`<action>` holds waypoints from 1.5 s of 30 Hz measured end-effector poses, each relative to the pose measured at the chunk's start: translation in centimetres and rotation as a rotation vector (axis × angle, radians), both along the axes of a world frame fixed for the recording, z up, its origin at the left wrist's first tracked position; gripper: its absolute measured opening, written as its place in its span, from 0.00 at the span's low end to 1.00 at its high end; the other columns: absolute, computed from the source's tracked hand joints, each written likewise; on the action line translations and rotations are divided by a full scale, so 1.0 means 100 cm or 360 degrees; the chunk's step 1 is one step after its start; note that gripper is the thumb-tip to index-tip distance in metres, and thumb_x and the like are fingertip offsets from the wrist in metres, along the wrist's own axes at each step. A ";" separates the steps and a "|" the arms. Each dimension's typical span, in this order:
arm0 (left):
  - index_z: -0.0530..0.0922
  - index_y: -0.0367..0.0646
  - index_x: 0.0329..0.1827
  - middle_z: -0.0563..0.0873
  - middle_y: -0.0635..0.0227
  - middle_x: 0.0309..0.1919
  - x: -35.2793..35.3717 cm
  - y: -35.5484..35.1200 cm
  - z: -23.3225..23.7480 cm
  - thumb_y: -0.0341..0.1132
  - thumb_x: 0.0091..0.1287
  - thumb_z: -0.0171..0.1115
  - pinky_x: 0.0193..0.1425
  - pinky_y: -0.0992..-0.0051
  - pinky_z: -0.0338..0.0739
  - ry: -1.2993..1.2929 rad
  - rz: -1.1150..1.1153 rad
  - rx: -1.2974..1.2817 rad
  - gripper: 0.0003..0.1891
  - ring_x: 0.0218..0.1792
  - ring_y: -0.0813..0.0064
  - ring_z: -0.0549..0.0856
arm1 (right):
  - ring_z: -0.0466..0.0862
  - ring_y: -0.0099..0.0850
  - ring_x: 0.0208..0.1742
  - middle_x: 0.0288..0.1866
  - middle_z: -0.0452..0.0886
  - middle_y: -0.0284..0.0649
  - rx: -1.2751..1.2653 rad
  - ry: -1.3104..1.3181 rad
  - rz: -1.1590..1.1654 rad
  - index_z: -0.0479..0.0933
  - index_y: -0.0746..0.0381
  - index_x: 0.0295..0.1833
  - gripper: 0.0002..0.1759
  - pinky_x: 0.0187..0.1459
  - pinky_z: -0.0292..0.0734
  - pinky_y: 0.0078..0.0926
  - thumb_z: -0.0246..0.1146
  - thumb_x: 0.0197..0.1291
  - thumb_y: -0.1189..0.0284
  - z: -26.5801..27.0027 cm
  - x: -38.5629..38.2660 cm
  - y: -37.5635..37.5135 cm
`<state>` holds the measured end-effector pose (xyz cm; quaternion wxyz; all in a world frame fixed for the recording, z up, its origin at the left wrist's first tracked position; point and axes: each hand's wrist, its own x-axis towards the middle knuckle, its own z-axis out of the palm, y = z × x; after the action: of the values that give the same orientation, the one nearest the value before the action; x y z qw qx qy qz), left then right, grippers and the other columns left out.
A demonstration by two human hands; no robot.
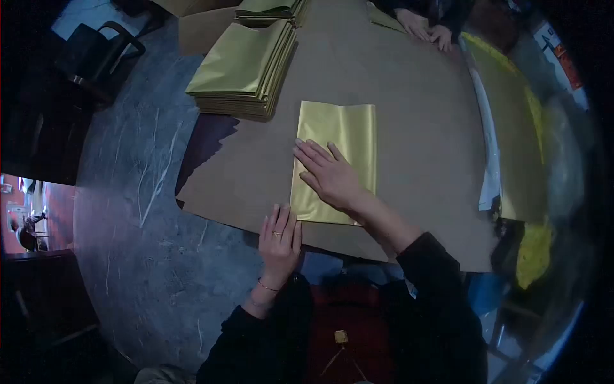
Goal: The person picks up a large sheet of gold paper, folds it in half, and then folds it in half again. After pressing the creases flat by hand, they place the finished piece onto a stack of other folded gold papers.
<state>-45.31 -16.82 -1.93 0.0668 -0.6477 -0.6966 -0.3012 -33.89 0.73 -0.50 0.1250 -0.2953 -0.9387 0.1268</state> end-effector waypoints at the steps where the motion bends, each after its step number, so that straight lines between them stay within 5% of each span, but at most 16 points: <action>1: 0.80 0.38 0.51 0.80 0.60 0.57 0.001 -0.003 0.000 0.34 0.63 0.63 0.63 0.58 0.69 0.0045 -0.0014 -0.0032 0.15 0.61 0.59 0.77 | 0.55 0.32 0.76 0.77 0.55 0.33 -0.0015 0.0014 0.0017 0.56 0.56 0.73 0.28 0.75 0.45 0.44 0.43 0.72 0.58 -0.001 -0.002 0.008; 14: 0.76 0.34 0.57 0.77 0.57 0.60 -0.006 -0.007 0.006 0.38 0.64 0.61 0.69 0.57 0.62 0.0262 -0.0182 -0.0194 0.21 0.64 0.58 0.74 | 0.52 0.32 0.78 0.77 0.53 0.37 0.0168 -0.0058 -0.0271 0.54 0.58 0.74 0.29 0.75 0.43 0.42 0.37 0.72 0.57 -0.010 -0.037 0.085; 22: 0.76 0.35 0.57 0.77 0.59 0.61 -0.001 -0.008 0.000 0.36 0.66 0.58 0.69 0.57 0.61 0.0195 -0.0106 -0.0173 0.19 0.66 0.59 0.72 | 0.56 0.37 0.76 0.76 0.56 0.42 0.0113 0.0048 0.0015 0.57 0.64 0.72 0.29 0.73 0.50 0.43 0.44 0.70 0.61 -0.010 -0.014 -0.031; 27: 0.79 0.38 0.47 0.80 0.59 0.49 0.011 0.011 0.034 0.29 0.62 0.61 0.65 0.58 0.66 0.0172 0.0094 -0.0145 0.12 0.59 0.56 0.77 | 0.58 0.38 0.75 0.75 0.58 0.44 0.0008 0.0154 0.0155 0.56 0.65 0.72 0.30 0.72 0.52 0.42 0.48 0.68 0.65 -0.001 -0.001 -0.048; 31: 0.75 0.36 0.47 0.76 0.55 0.44 0.036 0.032 0.036 0.22 0.63 0.56 0.52 0.63 0.73 -0.0433 0.0107 0.0037 0.10 0.50 0.52 0.77 | 0.63 0.40 0.72 0.73 0.60 0.48 -0.0485 0.0400 0.0123 0.47 0.63 0.75 0.38 0.73 0.51 0.42 0.53 0.61 0.76 0.007 0.005 -0.040; 33: 0.74 0.35 0.49 0.76 0.54 0.44 0.044 0.040 0.028 0.22 0.64 0.56 0.51 0.63 0.72 -0.0562 0.0026 0.0085 0.11 0.47 0.53 0.76 | 0.62 0.43 0.72 0.73 0.60 0.49 -0.0894 0.0575 0.0114 0.41 0.61 0.77 0.40 0.73 0.51 0.44 0.50 0.60 0.79 0.005 0.008 -0.037; 35: 0.69 0.32 0.55 0.75 0.49 0.47 0.046 0.045 0.020 0.21 0.65 0.54 0.52 0.63 0.72 -0.0758 -0.0021 0.0018 0.15 0.48 0.51 0.76 | 0.59 0.42 0.75 0.75 0.57 0.47 -0.0859 0.0907 0.0227 0.37 0.58 0.77 0.43 0.74 0.49 0.40 0.48 0.58 0.82 0.004 0.014 -0.034; 37: 0.67 0.30 0.57 0.74 0.45 0.52 0.051 0.049 0.020 0.22 0.65 0.55 0.56 0.61 0.72 -0.0716 -0.0010 0.0020 0.18 0.52 0.48 0.76 | 0.53 0.38 0.78 0.78 0.52 0.44 -0.1520 0.1136 0.0090 0.35 0.59 0.78 0.42 0.73 0.50 0.32 0.44 0.60 0.82 0.009 0.017 -0.031; 43: 0.59 0.28 0.69 0.59 0.43 0.70 0.054 0.053 0.013 0.38 0.61 0.61 0.73 0.51 0.54 -0.0023 -0.0027 -0.0548 0.36 0.71 0.45 0.57 | 0.48 0.39 0.79 0.78 0.48 0.48 -0.1898 0.1499 0.0028 0.35 0.58 0.78 0.39 0.73 0.48 0.33 0.42 0.65 0.82 0.003 0.017 -0.027; 45: 0.56 0.28 0.71 0.54 0.41 0.72 0.054 0.055 0.018 0.44 0.61 0.59 0.73 0.48 0.48 -0.0073 -0.0044 -0.0650 0.40 0.73 0.43 0.53 | 0.54 0.35 0.77 0.77 0.54 0.42 -0.1874 0.1524 -0.0028 0.38 0.59 0.77 0.36 0.73 0.50 0.31 0.47 0.70 0.71 0.000 0.018 -0.028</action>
<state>-39.86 -11.32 -0.14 -0.0858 -0.6503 -0.7356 -0.1693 -32.07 -2.06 -0.51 0.3414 -0.2333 -0.5568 0.7203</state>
